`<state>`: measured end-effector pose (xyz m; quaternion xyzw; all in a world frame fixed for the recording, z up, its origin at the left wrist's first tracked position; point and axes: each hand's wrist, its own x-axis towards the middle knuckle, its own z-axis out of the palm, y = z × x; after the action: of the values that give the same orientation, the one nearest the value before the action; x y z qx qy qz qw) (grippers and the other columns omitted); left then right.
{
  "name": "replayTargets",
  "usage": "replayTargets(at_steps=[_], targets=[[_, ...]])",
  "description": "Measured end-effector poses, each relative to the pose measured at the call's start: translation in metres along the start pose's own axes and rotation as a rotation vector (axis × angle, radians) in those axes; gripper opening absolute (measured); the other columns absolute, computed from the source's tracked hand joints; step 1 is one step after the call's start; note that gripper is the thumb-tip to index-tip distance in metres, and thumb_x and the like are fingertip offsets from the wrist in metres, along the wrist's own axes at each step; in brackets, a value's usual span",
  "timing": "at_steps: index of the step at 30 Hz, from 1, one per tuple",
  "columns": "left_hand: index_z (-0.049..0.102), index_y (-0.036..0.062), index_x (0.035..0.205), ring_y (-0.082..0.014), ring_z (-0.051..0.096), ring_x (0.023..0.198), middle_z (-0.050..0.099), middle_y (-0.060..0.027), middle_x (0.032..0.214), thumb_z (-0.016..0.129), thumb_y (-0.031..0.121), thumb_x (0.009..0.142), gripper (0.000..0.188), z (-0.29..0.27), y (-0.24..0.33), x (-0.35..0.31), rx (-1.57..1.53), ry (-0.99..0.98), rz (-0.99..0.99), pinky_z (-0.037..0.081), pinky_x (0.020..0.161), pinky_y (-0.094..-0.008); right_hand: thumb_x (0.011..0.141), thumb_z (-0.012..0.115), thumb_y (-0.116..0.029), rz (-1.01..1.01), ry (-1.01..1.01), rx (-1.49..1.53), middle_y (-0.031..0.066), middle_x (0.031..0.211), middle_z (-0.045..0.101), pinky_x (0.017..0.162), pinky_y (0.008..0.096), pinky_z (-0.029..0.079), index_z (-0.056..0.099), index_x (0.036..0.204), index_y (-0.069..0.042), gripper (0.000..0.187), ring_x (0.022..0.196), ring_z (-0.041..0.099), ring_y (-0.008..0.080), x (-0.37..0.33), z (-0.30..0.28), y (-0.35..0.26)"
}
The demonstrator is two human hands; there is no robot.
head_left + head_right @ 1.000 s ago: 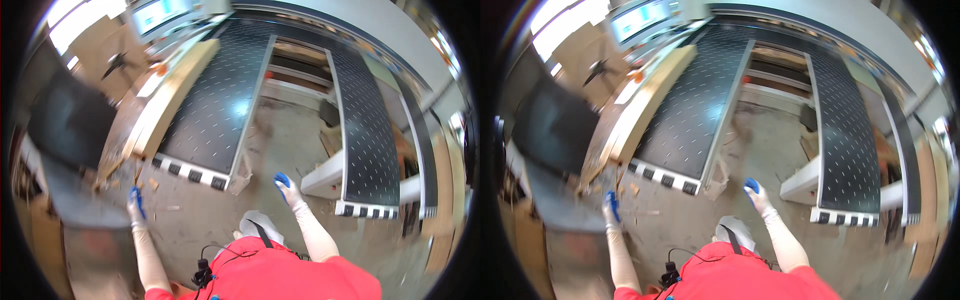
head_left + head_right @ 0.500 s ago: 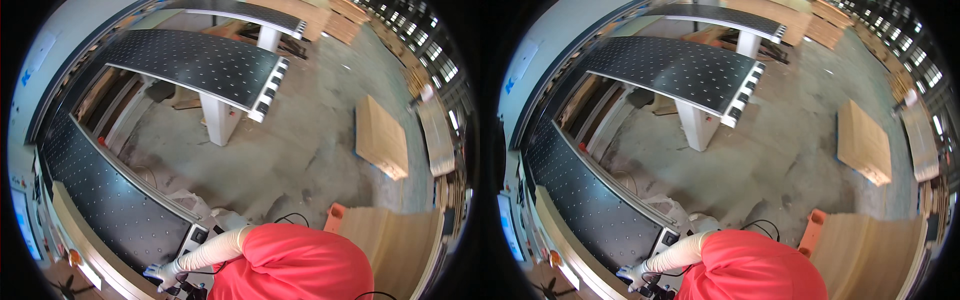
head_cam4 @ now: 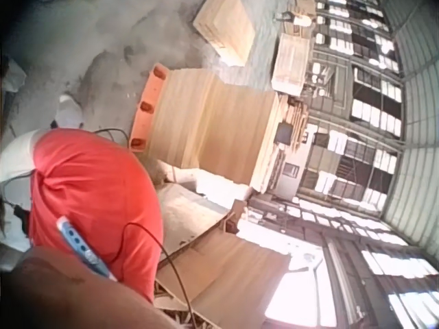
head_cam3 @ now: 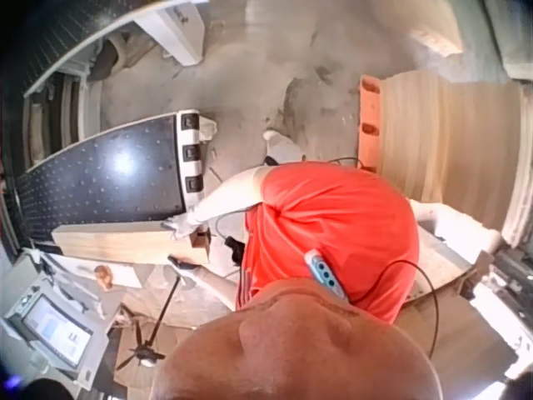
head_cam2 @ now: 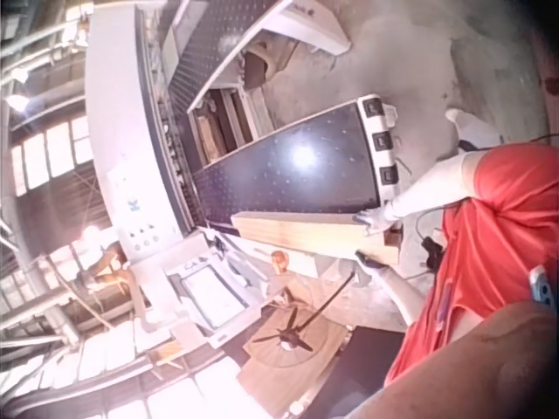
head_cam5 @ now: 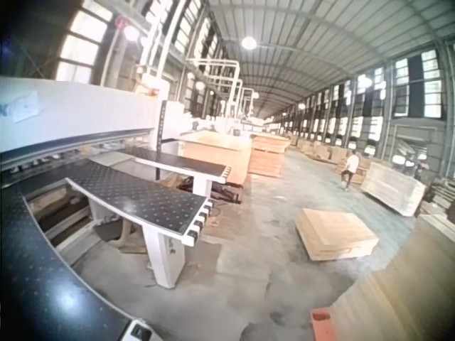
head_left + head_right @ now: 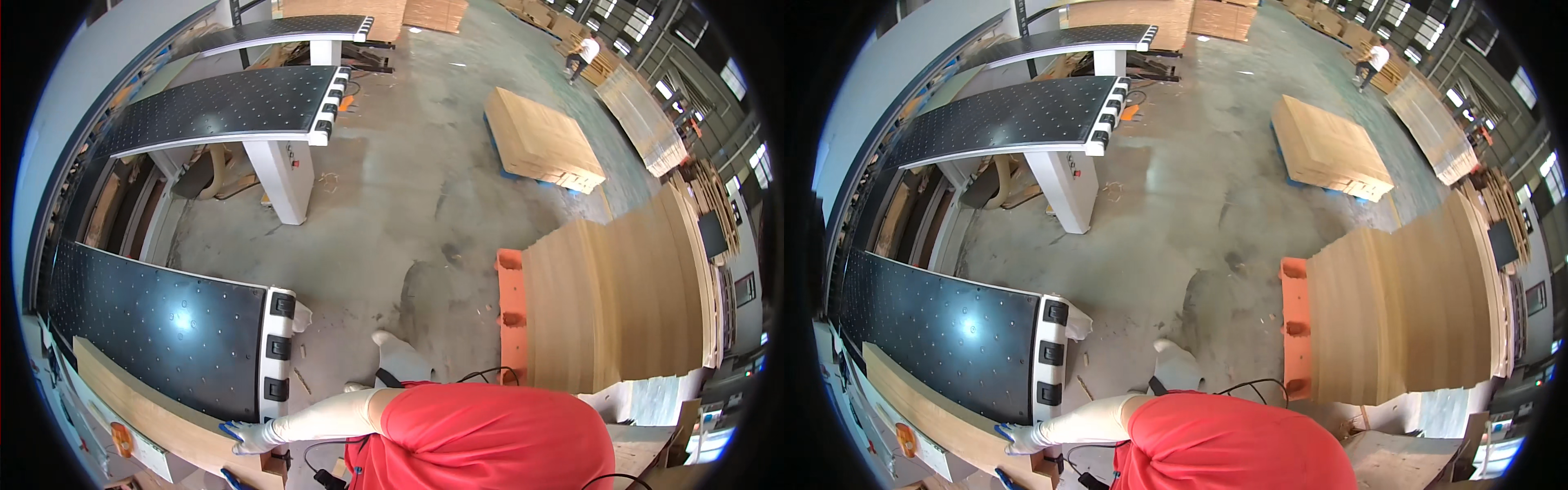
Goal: Picking up and stacking long wooden boards onto panels in a furniture manufacturing facility.
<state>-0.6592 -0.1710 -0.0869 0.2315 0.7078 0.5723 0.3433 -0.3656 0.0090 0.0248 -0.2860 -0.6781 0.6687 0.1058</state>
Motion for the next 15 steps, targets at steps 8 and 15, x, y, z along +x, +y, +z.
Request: replayTargets(at_steps=[8, 15], targets=[[0.043, 0.0014, 0.143, -0.0267, 0.046, 0.127, 0.048, -0.0154, 0.142, 0.050, 0.046, 0.099, 0.063, 0.126, 0.086, -0.111, -0.309, -0.131, -0.307, 0.033, 0.109, -0.0375, 0.086, 0.063, -0.031, 0.005, 0.094, 0.260, 0.0229, 0.152, 0.035, 0.114, 0.0348, 0.029, 0.023, 0.153, -0.001, 0.083, 0.140, 0.036, 0.0307, -0.049, -0.015, 0.024], [0.051, -0.0017, 0.132, -0.0253, 0.057, 0.114, 0.058, -0.0116, 0.127, 0.044, 0.031, 0.103, 0.045, 0.151, 0.006, -0.172, 0.020, -0.263, 0.098, 0.044, 0.102, -0.0395, 0.093, 0.065, -0.018, -0.088, 0.034, 1.020, 0.0095, 0.103, 0.071, 0.073, 0.0290, 0.054, 0.068, 0.111, 0.000, 0.026, 0.088, 0.065, 0.0158, -0.113, 0.011, 0.119]])
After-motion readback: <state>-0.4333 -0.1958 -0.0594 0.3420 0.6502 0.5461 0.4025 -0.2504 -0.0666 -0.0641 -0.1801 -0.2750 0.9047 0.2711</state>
